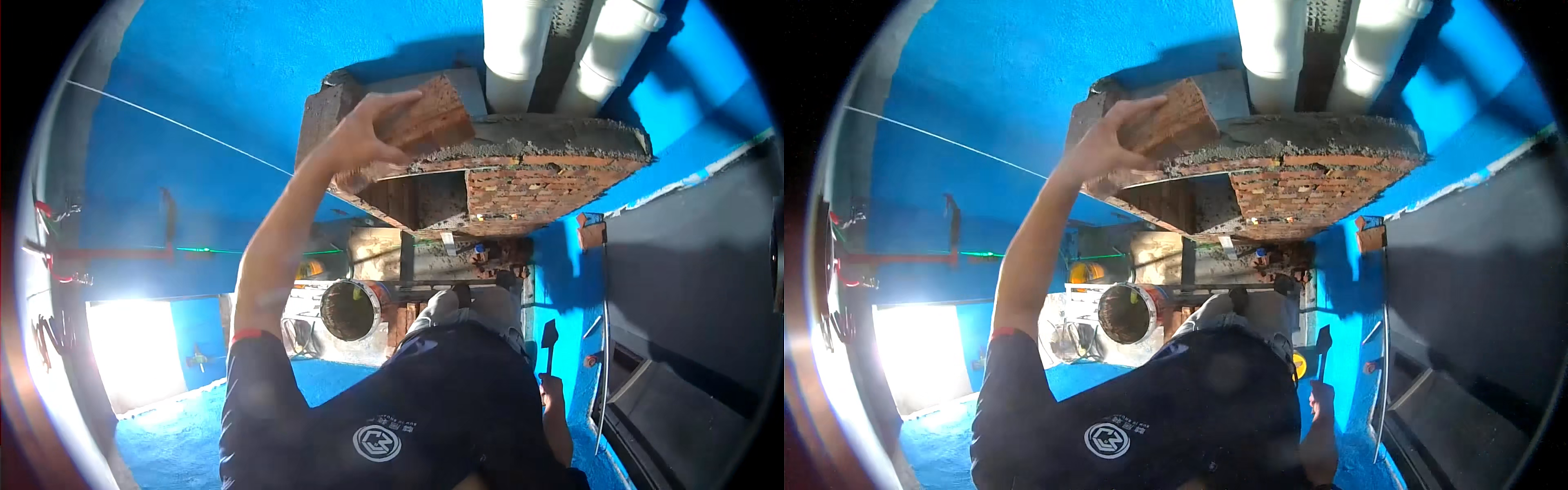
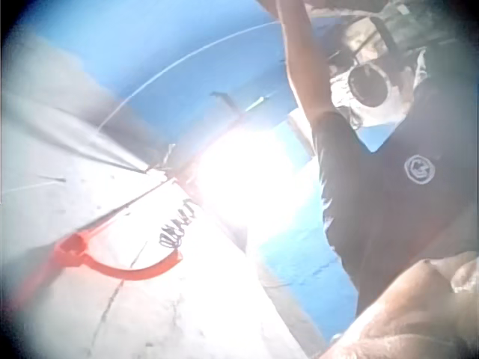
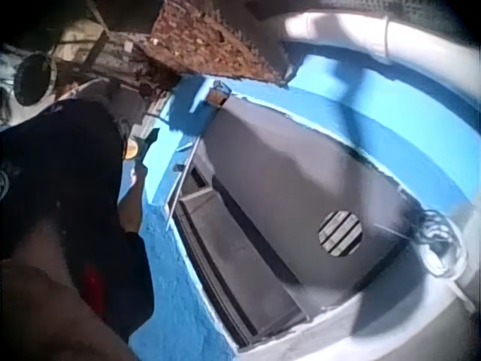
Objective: The person applies mortar to a brick structure using a trowel, places bricks onto the mortar, and taps them into alignment with the tool.
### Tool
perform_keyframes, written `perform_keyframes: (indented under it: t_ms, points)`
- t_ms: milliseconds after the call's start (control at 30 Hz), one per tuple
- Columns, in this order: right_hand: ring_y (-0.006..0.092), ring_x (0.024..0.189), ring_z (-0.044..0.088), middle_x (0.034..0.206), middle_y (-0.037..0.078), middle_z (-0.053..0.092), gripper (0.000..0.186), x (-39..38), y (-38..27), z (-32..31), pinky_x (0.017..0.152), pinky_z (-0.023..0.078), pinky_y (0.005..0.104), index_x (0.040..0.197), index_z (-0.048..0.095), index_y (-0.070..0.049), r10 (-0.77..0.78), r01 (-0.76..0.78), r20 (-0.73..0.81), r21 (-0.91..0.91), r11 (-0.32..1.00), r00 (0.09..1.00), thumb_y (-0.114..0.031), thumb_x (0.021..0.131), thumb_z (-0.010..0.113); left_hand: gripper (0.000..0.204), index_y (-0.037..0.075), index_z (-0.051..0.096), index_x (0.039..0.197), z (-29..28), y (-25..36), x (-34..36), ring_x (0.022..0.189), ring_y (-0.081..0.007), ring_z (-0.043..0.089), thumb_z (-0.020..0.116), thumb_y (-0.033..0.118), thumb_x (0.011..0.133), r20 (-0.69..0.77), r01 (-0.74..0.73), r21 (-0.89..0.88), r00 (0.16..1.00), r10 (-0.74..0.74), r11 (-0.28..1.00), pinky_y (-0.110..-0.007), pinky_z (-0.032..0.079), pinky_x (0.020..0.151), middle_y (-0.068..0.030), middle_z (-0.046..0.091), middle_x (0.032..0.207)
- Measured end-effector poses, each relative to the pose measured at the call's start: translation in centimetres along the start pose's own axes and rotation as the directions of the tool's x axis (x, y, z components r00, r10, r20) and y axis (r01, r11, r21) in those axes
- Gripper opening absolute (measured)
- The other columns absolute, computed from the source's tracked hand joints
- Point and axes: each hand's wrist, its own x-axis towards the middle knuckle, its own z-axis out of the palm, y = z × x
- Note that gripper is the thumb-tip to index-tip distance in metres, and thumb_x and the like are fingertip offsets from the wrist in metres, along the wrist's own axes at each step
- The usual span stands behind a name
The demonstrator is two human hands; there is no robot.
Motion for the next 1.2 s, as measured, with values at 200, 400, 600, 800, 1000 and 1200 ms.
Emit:
perform_keyframes:
  t_ms: [200,400,600,800,1000,1200]
  points:
    - [0.0147,0.034,0.037,0.049,0.001,0.041,0.027,0.7,3.1,1.3,0.032,0.027,0.0319,0.069,0.048,-0.014,-0.112,0.104,0.03,0.21,0.972,0.993,-0.029,0.088,0.061,0.097,0.024,0.045,0.141,-0.3,-5.0,4.2,0.127,-0.0311,0.042,0.086,0.015,0.054,0.121,-0.151,0.207,0.984,0.128,0.967,-0.043,0.036,0.11,-0.0124,0.047,0.13]
    - [0.0167,0.034,0.039,0.046,0.002,0.041,0.035,0.8,4.9,2.9,0.033,0.025,0.0344,0.061,0.046,-0.012,-0.194,0.19,-0.002,0.219,0.957,0.981,-0.033,0.084,0.063,0.098,0.031,0.043,0.142,0.5,-5.9,4.9,0.133,-0.0326,0.036,0.085,0.011,0.055,0.177,-0.038,0.227,0.984,-0.003,0.973,-0.044,0.031,0.113,-0.012,0.039,0.141]
    - [0.0149,0.046,0.049,0.051,-0.001,0.047,0.034,-2.5,1.8,2.7,0.045,0.035,0.0361,0.061,0.059,-0.006,-0.205,0.205,-0.01,0.077,0.976,0.979,-0.024,0.089,0.061,0.101,0.038,0.041,0.141,1.0,-6.9,4.1,0.134,-0.0379,0.031,0.086,0.015,0.054,0.154,0.033,0.295,0.985,-0.082,0.955,-0.049,0.035,0.11,-0.0158,0.034,0.143]
    - [0.0142,0.034,0.034,0.045,0.0,0.041,0.032,-2.9,-2.0,2.5,0.035,0.026,0.0331,0.058,0.05,-0.014,0.024,-0.018,-0.088,0.075,0.997,0.996,-0.021,0.087,0.063,0.102,0.041,0.039,0.141,1.4,-8.3,3.8,0.135,-0.0399,0.028,0.086,0.018,0.054,0.184,0.005,0.333,0.98,-0.071,0.943,-0.052,0.034,0.11,-0.0155,0.03,0.146]
    - [0.0207,0.04,0.055,0.05,0.007,0.054,0.025,1.2,-2.8,1.2,0.038,0.04,0.0384,0.067,0.061,-0.006,-0.266,0.239,-0.094,-0.233,0.943,0.959,-0.024,0.083,0.06,0.103,0.044,0.036,0.141,1.4,-7.6,4.4,0.136,-0.0409,0.03,0.087,0.019,0.055,0.186,-0.004,0.404,0.979,-0.077,0.915,-0.055,0.036,0.109,-0.0147,0.029,0.148]
    - [0.0109,0.039,0.044,0.052,-0.002,0.046,0.029,-9.6,-14.5,2.5,0.037,0.033,0.0299,0.067,0.053,-0.009,-0.497,0.482,-0.05,-0.183,0.857,0.866,-0.027,0.084,0.068,0.098,0.035,0.033,0.146,0.7,-8.0,4.0,0.14,-0.0409,0.021,0.083,0.048,0.063,0.271,-0.026,0.426,0.958,-0.099,0.904,-0.054,0.024,0.115,-0.0151,0.022,0.152]
